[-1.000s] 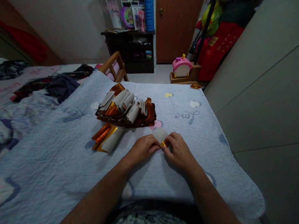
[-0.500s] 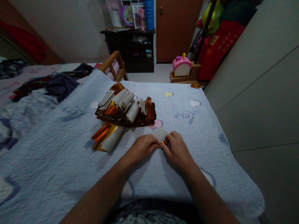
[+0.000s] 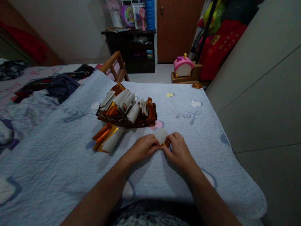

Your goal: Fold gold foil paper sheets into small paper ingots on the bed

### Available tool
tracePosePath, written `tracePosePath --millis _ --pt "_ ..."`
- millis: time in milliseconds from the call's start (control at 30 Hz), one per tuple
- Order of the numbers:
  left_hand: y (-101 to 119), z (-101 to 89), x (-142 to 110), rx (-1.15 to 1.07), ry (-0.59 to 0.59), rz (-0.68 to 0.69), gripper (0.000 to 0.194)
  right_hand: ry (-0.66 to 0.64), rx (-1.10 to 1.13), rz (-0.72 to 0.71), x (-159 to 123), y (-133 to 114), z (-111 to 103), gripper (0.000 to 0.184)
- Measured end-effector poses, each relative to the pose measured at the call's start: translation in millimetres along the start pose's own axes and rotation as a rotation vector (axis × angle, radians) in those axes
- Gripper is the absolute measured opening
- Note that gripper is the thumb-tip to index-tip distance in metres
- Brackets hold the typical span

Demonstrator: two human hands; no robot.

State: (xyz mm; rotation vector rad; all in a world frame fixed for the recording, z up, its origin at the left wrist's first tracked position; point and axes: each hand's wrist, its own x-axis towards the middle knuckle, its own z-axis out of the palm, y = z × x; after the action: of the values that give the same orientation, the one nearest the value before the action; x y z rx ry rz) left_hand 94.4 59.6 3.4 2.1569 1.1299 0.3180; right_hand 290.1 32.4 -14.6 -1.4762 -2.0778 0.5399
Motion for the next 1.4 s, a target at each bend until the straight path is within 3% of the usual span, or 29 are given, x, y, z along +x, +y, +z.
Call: tracePosePath --millis 233,467,633,767,1400 --pt "-3.8 -5.4 -5.2 0.015 -0.058 0.057 0.013 -0.022 0.018 0.016 -0.4 -0.5 -0.7 0.012" --pt "-8.7 -1.8 -3.2 0.010 -0.035 0.077 0.003 -0.031 -0.026 0.030 0.7 -4.8 -2.9 0.008" --pt "-10.5 0.1 -2.5 0.039 -0.028 0.100 0.010 -0.086 -0.042 0.045 0.3 -7.8 -7.1 0.007" --pt "-10.0 1.3 -3.2 0.062 -0.029 0.108 0.014 -0.038 -0.011 0.040 -4.6 -11.3 -5.4 0.008" --pt "6.0 8.7 -0.3 0.190 0.026 -0.092 0.013 0.075 -0.053 0.118 -5.5 -17.0 14.7 0.011"
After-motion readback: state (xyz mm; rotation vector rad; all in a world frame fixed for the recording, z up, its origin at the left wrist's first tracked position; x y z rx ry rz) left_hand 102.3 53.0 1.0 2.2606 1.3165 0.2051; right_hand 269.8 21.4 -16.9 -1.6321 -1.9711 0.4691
